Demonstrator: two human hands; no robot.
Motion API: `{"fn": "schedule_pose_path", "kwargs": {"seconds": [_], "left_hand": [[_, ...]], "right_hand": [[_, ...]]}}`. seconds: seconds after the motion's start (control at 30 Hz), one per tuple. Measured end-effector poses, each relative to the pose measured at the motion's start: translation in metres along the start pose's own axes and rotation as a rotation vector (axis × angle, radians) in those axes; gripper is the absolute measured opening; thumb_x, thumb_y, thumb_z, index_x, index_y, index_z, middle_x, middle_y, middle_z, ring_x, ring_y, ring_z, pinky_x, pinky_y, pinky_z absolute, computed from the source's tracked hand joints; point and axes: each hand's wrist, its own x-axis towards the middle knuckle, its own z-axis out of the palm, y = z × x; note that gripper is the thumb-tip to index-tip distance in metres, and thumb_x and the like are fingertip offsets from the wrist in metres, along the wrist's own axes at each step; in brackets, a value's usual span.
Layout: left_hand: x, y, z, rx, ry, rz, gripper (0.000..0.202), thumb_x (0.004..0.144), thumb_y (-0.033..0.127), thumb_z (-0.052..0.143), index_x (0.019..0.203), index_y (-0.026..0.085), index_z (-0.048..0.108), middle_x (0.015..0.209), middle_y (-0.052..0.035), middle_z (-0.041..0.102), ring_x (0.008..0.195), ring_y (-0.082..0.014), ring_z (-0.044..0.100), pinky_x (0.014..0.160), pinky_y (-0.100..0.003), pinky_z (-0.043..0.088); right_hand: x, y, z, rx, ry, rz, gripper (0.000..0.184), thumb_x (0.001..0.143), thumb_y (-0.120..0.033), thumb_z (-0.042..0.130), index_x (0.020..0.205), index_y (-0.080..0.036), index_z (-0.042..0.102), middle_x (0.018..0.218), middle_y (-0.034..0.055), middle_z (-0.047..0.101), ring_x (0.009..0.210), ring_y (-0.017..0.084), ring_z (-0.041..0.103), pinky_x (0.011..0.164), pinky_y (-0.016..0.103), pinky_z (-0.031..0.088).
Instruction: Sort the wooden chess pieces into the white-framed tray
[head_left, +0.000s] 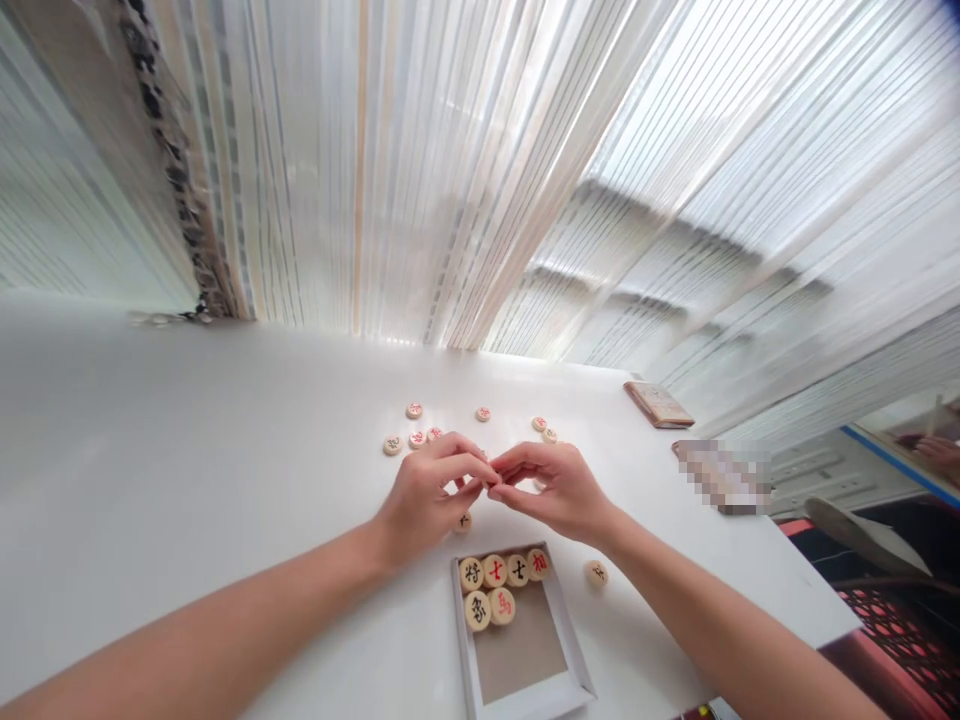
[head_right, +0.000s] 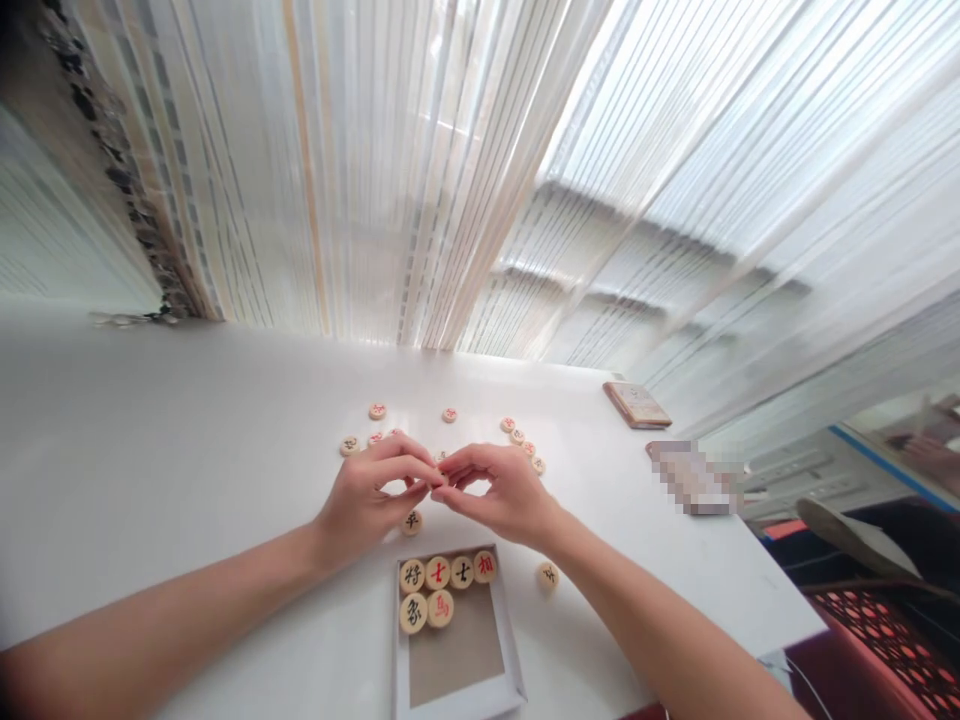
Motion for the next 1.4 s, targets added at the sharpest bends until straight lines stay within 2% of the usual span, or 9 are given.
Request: {"fn": "schedule_pose_path", "kwargs": {"seconds": [0.13,0.23,0.37,0.5,0.67,0.8,1.0,1.2,1.4], "left_hand": [[-0.004,0.0,0.003,0.02,-0.049,0.131,0.016,0.095,0.01,0.068,0.092,0.02,0.08,0.092,-0.0078,0.075,0.081,-0.0163,0.074,0.069,-0.026,0.06],[-0.005,0.003,0.005,0.01,-0.062,0.113,0.018,0.094,0.008,0.065,0.097,0.019,0.079,0.091,-0.0074,0.074,0.079,-0.0155,0.072,0.065,-0.025,0.059],[-0.002,0.008,0.003,-0.045,-0.063,-0.093,0.027,0.089,0.006,0.062,0.109,0.017,0.075,0.097,-0.0079,0.078,0.085,-0.0169,0.075,0.064,-0.023,0.058],[0.003,0.01,-0.001,-0.148,-0.118,-0.337,0.017,0.094,0.023,0.069,0.107,0.016,0.076,0.093,-0.0089,0.082,0.085,-0.0194,0.079,0.067,-0.025,0.061],[0.006,0.008,0.0,-0.218,-0.144,-0.428,0.022,0.09,0.028,0.076,0.108,0.016,0.077,0.086,-0.0077,0.082,0.077,-0.0198,0.08,0.06,-0.024,0.061],[0.007,0.009,0.0,-0.261,-0.158,-0.461,0.026,0.088,0.029,0.078,0.11,0.014,0.075,0.082,-0.0072,0.082,0.067,-0.0181,0.077,0.055,-0.024,0.06],[0.009,0.008,-0.002,-0.312,-0.133,-0.467,0.025,0.093,0.03,0.07,0.109,0.012,0.075,0.085,-0.0088,0.081,0.077,-0.0195,0.078,0.065,-0.026,0.062],[0.011,0.011,-0.002,-0.287,-0.154,-0.487,0.018,0.09,0.025,0.07,0.1,0.012,0.077,0.074,-0.0057,0.077,0.064,-0.0145,0.071,0.058,-0.024,0.058],[0.011,0.01,-0.001,-0.283,-0.118,-0.494,0.017,0.089,0.025,0.07,0.094,0.011,0.078,0.075,-0.0051,0.077,0.062,-0.0138,0.069,0.059,-0.024,0.058]], "right_hand": [[-0.014,-0.01,-0.002,-0.253,0.014,-0.171,0.016,0.09,-0.026,0.083,0.103,-0.018,0.078,0.087,0.0069,0.083,0.071,0.017,0.079,0.067,0.028,0.068],[-0.019,-0.012,0.0,-0.321,0.034,-0.199,0.015,0.092,-0.023,0.08,0.106,-0.019,0.076,0.089,0.0065,0.083,0.073,0.017,0.079,0.069,0.029,0.067],[-0.019,-0.008,0.0,-0.372,0.112,-0.201,0.02,0.091,-0.023,0.08,0.11,-0.019,0.074,0.09,0.0063,0.081,0.073,0.018,0.078,0.069,0.03,0.065],[-0.017,-0.004,0.0,-0.381,0.126,-0.241,0.021,0.092,-0.021,0.078,0.112,-0.02,0.073,0.095,0.0073,0.08,0.075,0.018,0.077,0.071,0.031,0.065],[-0.019,0.002,0.006,-0.397,0.134,-0.325,0.025,0.094,-0.016,0.071,0.119,-0.021,0.074,0.104,0.01,0.082,0.079,0.018,0.078,0.074,0.033,0.066],[-0.023,0.003,0.008,-0.454,0.127,-0.326,0.02,0.097,-0.021,0.072,0.117,-0.022,0.076,0.105,0.0101,0.083,0.08,0.018,0.078,0.075,0.033,0.067],[-0.035,-0.016,-0.008,-0.46,0.148,-0.21,0.02,0.096,-0.022,0.076,0.116,-0.021,0.075,0.098,0.0079,0.083,0.083,0.02,0.079,0.077,0.035,0.066],[-0.074,-0.036,-0.029,-0.453,0.032,-0.084,0.024,0.094,-0.021,0.08,0.116,-0.022,0.073,0.102,0.0079,0.082,0.086,0.021,0.078,0.079,0.035,0.065],[-0.113,-0.044,-0.017,-0.462,-0.052,-0.084,0.028,0.095,-0.015,0.075,0.122,-0.02,0.071,0.104,0.0107,0.074,0.091,0.021,0.073,0.077,0.032,0.063]]}}
